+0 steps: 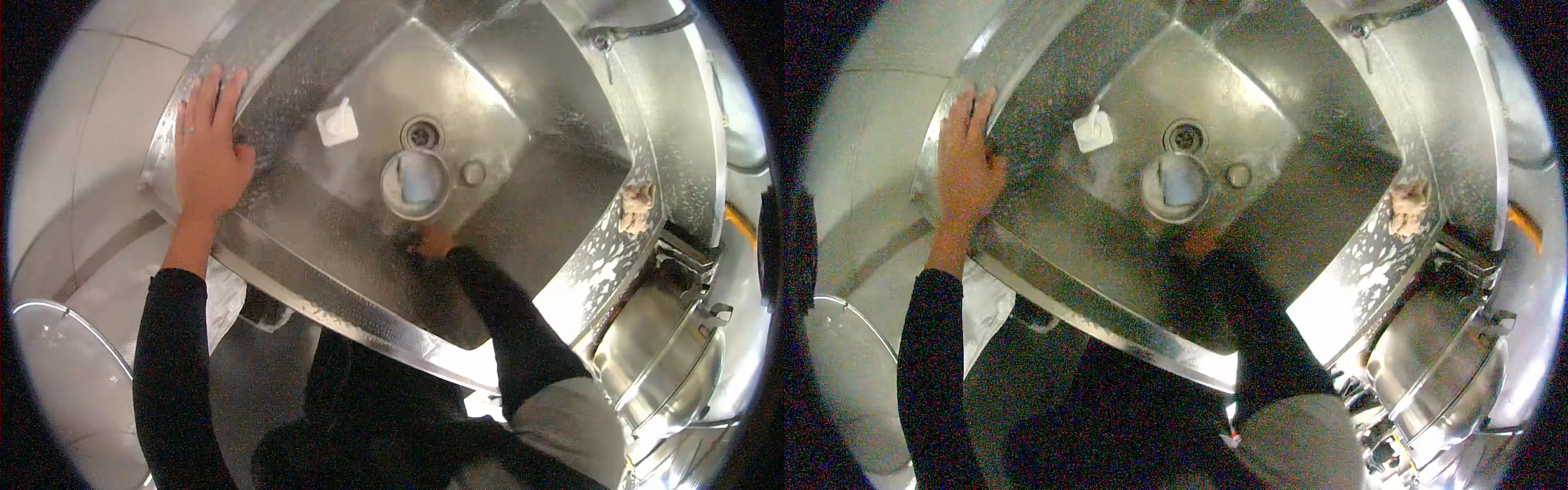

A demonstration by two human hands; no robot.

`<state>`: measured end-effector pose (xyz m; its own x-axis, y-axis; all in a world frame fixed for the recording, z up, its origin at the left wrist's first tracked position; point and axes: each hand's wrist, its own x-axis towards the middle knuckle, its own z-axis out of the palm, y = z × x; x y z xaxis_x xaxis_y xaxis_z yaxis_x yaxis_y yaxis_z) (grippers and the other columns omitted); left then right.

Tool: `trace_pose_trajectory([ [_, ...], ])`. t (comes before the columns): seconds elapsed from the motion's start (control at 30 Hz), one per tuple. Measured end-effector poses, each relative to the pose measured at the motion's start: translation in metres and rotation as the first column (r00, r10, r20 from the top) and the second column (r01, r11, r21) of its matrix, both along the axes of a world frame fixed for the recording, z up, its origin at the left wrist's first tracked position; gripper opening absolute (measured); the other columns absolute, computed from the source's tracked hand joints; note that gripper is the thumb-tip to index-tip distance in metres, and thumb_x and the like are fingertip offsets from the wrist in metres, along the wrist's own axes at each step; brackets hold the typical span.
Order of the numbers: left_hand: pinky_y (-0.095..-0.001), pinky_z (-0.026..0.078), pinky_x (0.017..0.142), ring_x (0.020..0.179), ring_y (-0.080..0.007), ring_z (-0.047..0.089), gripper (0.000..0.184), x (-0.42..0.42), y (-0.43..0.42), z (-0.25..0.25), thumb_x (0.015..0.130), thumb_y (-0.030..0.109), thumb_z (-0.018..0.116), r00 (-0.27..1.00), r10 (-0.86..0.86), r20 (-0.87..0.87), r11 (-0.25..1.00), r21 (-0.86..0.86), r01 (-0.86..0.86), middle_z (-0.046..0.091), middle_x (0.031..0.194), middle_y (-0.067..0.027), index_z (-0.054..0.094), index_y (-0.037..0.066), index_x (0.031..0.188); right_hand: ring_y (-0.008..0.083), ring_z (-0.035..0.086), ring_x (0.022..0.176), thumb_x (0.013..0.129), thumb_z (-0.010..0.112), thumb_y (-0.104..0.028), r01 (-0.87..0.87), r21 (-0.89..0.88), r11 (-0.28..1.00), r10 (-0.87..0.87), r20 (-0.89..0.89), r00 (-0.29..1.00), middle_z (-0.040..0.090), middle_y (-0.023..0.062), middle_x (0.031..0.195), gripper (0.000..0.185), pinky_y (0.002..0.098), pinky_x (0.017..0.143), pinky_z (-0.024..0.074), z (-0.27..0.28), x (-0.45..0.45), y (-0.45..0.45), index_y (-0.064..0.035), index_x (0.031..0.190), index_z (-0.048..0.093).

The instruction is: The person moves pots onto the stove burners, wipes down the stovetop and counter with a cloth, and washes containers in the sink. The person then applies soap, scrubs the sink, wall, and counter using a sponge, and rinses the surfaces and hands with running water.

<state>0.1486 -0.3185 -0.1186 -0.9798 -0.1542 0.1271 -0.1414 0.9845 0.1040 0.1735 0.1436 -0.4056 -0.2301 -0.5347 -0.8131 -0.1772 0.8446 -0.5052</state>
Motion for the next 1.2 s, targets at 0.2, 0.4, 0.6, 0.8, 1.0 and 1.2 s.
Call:
trace_pose_trajectory([
  [0.2,-0.0499,0.020,0.121,0.146,-0.0348,0.028,0.089,-0.001,0.001,-0.001,0.070,0.003,0.060,1.000,-0.017,-0.009,1.000,0.022,0.017,0.032,0.157,-0.0088,0.035,0.026,0.152,0.0320,0.057,0.119,0.088,0.060,-0.047,-0.311,0.256,0.915,0.308,0.053,0.950,0.062,0.0181,0.128,0.056,0.0446,0.096,0.0468,0.080,-0.043,-0.028,0.0012,0.118,0.065],
  [0.4,-0.0501,0.019,0.121,0.146,-0.0349,0.027,0.088,-0.003,0.004,0.006,0.070,0.004,0.060,1.000,-0.006,0.024,0.999,0.032,0.005,0.031,0.158,-0.0104,0.035,0.022,0.152,0.0399,0.058,0.114,0.089,0.060,-0.032,0.444,0.156,0.882,-0.340,-0.441,0.831,0.058,0.0243,0.124,0.058,0.0474,0.092,0.0484,0.062,-0.079,-0.042,0.0009,0.134,0.044],
  [0.6,-0.0502,0.020,0.121,0.146,-0.0368,0.026,0.086,-0.002,0.010,0.010,0.069,0.004,0.060,0.999,-0.019,0.048,1.000,0.021,0.018,0.030,0.158,-0.0114,0.036,0.020,0.151,0.0443,0.063,0.102,0.085,0.063,-0.019,0.324,-0.066,0.944,-0.303,-0.563,0.769,0.065,0.0266,0.109,0.053,0.0526,0.086,0.0511,0.129,-0.067,-0.117,0.0014,0.131,0.046],
  [0.8,-0.0508,0.020,0.121,0.145,-0.0385,0.026,0.086,-0.005,0.009,0.009,0.068,0.005,0.062,0.999,-0.012,0.050,1.000,-0.004,0.012,0.030,0.157,-0.0160,0.037,0.014,0.149,0.0332,0.070,0.083,0.089,0.058,-0.023,0.034,-0.216,0.976,-0.174,-0.676,0.716,0.070,0.0171,0.089,0.035,0.0487,0.067,0.0548,0.034,-0.021,-0.174,-0.0049,0.119,0.063],
  [1.0,-0.0511,0.018,0.121,0.146,-0.0382,0.024,0.089,-0.005,0.020,0.023,0.067,0.003,0.064,0.995,-0.005,0.104,1.000,-0.022,0.007,0.028,0.158,-0.0165,0.035,0.012,0.151,0.0369,0.069,0.090,0.087,0.062,-0.022,0.102,-0.272,0.957,-0.205,-0.384,0.900,0.069,0.0224,0.105,0.027,0.0484,0.076,0.0542,0.039,-0.056,-0.175,0.0023,0.097,0.067],
  [1.2,-0.0503,0.014,0.122,0.148,-0.0372,0.022,0.090,-0.003,0.020,0.025,0.067,0.005,0.064,0.997,-0.009,0.072,1.000,0.008,0.009,0.024,0.159,-0.0164,0.033,0.012,0.151,0.0369,0.068,0.096,0.087,0.067,-0.018,0.497,-0.791,0.358,-0.912,-0.181,0.368,0.069,0.0201,0.105,0.036,0.0441,0.085,0.0525,0.316,-0.175,-0.097,-0.0030,0.117,0.055],
])
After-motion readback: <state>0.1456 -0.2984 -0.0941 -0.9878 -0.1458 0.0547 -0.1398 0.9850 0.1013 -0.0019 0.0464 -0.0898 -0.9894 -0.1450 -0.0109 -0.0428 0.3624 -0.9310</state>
